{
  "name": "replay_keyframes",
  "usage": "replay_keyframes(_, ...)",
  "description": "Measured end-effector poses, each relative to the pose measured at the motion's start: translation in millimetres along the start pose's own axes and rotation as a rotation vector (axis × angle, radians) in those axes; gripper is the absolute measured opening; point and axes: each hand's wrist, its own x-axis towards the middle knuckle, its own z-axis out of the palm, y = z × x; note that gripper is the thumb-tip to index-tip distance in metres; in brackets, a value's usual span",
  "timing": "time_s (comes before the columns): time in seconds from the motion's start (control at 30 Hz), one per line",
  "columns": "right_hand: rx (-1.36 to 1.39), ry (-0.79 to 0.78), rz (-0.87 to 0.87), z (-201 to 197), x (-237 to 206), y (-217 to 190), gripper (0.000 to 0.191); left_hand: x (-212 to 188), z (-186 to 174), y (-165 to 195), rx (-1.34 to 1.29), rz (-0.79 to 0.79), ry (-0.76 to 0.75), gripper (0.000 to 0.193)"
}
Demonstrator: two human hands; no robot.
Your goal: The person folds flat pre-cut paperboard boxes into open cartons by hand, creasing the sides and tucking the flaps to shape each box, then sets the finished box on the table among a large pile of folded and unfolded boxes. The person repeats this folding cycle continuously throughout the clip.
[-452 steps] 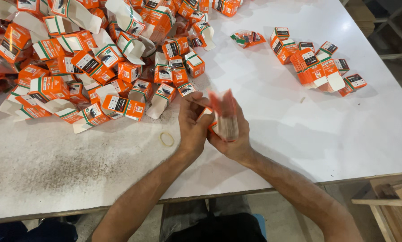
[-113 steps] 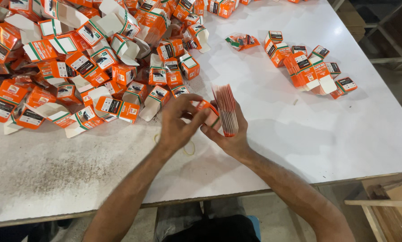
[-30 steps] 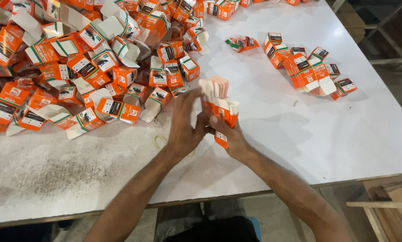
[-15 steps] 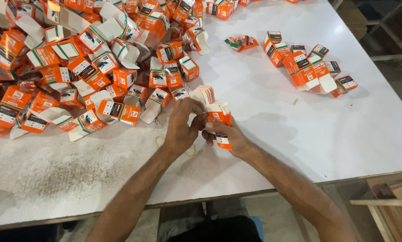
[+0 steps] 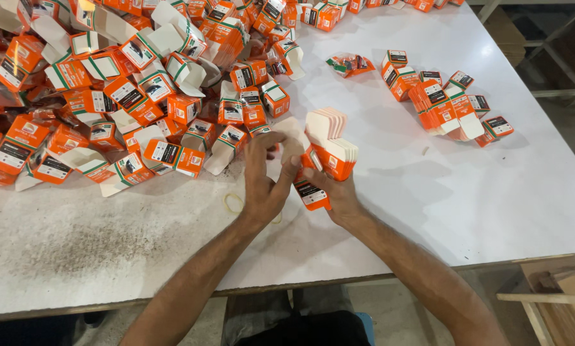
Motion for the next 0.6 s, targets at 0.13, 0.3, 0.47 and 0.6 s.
replay_keyframes(0.13,-0.204,-0.033,-0.133,8.0,-7.7,-5.2,0.057,-11.0,4.9,-20.6,-0.156,-0.295,-0.109,0.034)
replay_keyframes(0.3,-0.688,-0.058,-0.431,19.2,-17.6,-6.3,0.069,-10.5,15.1,-27.3,-0.749,-0.596,0.124,0.011)
replay_keyframes(0.47,-0.689,-0.173,-0.577,11.8,-13.4,-4.5,0.074,1.3,9.9,-7.3,-0.841,-0.561,0.039,0.05)
replay_keyframes(0.6,-0.227,-0.141,-0.16,-0.2,-7.3,-1.0,0.059,-2.7,7.2,9.9,-0.657,-0.358,0.053,0.022)
